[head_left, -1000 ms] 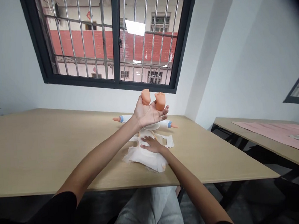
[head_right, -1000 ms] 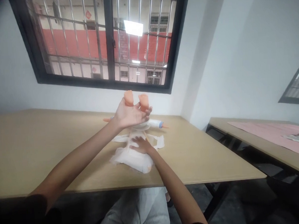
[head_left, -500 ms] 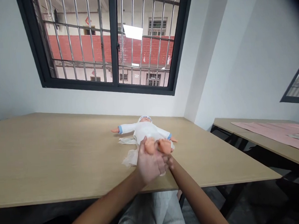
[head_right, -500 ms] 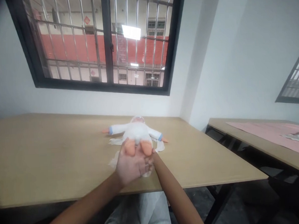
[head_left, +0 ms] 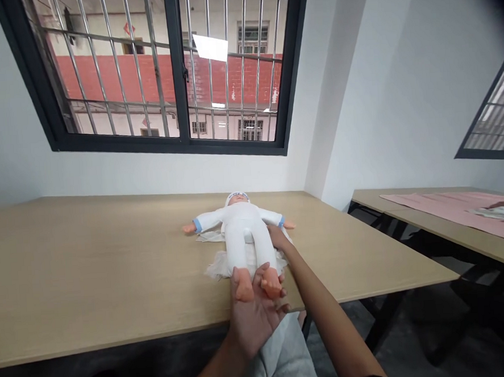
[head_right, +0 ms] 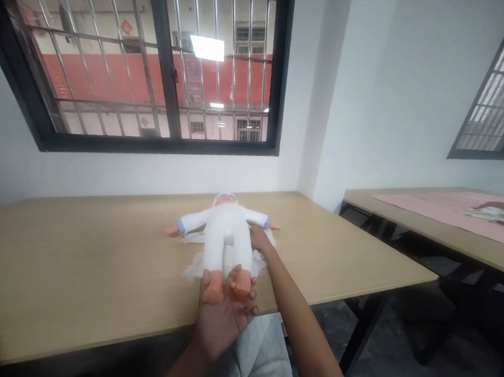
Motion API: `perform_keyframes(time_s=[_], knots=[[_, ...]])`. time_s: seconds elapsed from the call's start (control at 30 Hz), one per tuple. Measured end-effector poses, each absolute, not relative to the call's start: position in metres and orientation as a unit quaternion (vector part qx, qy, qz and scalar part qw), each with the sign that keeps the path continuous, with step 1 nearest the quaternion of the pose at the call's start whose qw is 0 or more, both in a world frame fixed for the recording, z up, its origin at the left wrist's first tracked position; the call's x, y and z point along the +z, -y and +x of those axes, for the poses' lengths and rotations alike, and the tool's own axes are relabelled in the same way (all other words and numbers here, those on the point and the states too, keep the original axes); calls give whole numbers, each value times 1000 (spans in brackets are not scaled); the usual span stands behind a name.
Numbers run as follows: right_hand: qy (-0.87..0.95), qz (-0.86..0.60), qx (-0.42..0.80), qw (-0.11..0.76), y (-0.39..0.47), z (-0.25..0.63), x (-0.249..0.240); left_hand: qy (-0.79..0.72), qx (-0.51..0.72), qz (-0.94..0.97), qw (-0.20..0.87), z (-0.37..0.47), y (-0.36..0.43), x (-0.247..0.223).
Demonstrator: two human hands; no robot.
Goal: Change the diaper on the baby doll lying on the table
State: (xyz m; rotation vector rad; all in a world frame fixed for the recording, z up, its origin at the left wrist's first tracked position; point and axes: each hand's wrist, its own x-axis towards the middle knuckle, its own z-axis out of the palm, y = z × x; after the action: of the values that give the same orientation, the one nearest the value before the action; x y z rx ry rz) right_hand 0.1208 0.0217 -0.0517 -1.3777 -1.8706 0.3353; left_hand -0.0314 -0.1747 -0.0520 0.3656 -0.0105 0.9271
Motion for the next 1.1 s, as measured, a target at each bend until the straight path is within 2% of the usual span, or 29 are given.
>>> perform_keyframes(time_s=[0.17, 0.3, 0.43, 0.5, 0.57, 0.6, 0.67, 0.73, 0.77, 0.83, 0.87, 0.93, 1.03, 1.1], knots=[[668, -595, 82, 440, -32, 129, -54, 2, 429, 148, 891, -29, 185, -73], [642, -608, 52, 464, -34, 128, -54, 23, 379, 200, 903, -34, 204, -74], [632, -614, 58, 470, -34, 125, -55, 33, 298, 338, 892, -55, 228, -40], [628, -612, 68, 475, -35, 126, -57, 8, 291, 459, 839, -68, 230, -11], [625, -608, 78, 484, -36, 125, -56, -54, 300, 613, 729, -78, 221, 18], [622, -606, 83, 489, -36, 125, -55, -155, 330, 676, 640, -82, 213, 30], [615, -604, 90, 499, -31, 121, -49, -368, 386, 752, 388, -85, 190, 46], [613, -581, 77, 530, -19, 113, -39, -500, 379, 761, 166, -84, 163, 46], [621, -555, 63, 550, -10, 107, -33, -536, 350, 762, 99, -83, 150, 41], [668, -472, 32, 575, 12, 96, -22, -583, 282, 760, 54, -79, 126, 25], [707, -433, 30, 558, 24, 91, -18, -590, 259, 763, 56, -77, 117, 16], [797, -386, 64, 461, 47, 86, -14, -583, 241, 772, 80, -75, 105, 0], [875, -366, 74, 307, 69, 92, -12, -560, 248, 777, 147, -81, 96, -12], [896, -365, 63, 244, 75, 103, -11, -532, 258, 785, 182, -92, 91, -12]])
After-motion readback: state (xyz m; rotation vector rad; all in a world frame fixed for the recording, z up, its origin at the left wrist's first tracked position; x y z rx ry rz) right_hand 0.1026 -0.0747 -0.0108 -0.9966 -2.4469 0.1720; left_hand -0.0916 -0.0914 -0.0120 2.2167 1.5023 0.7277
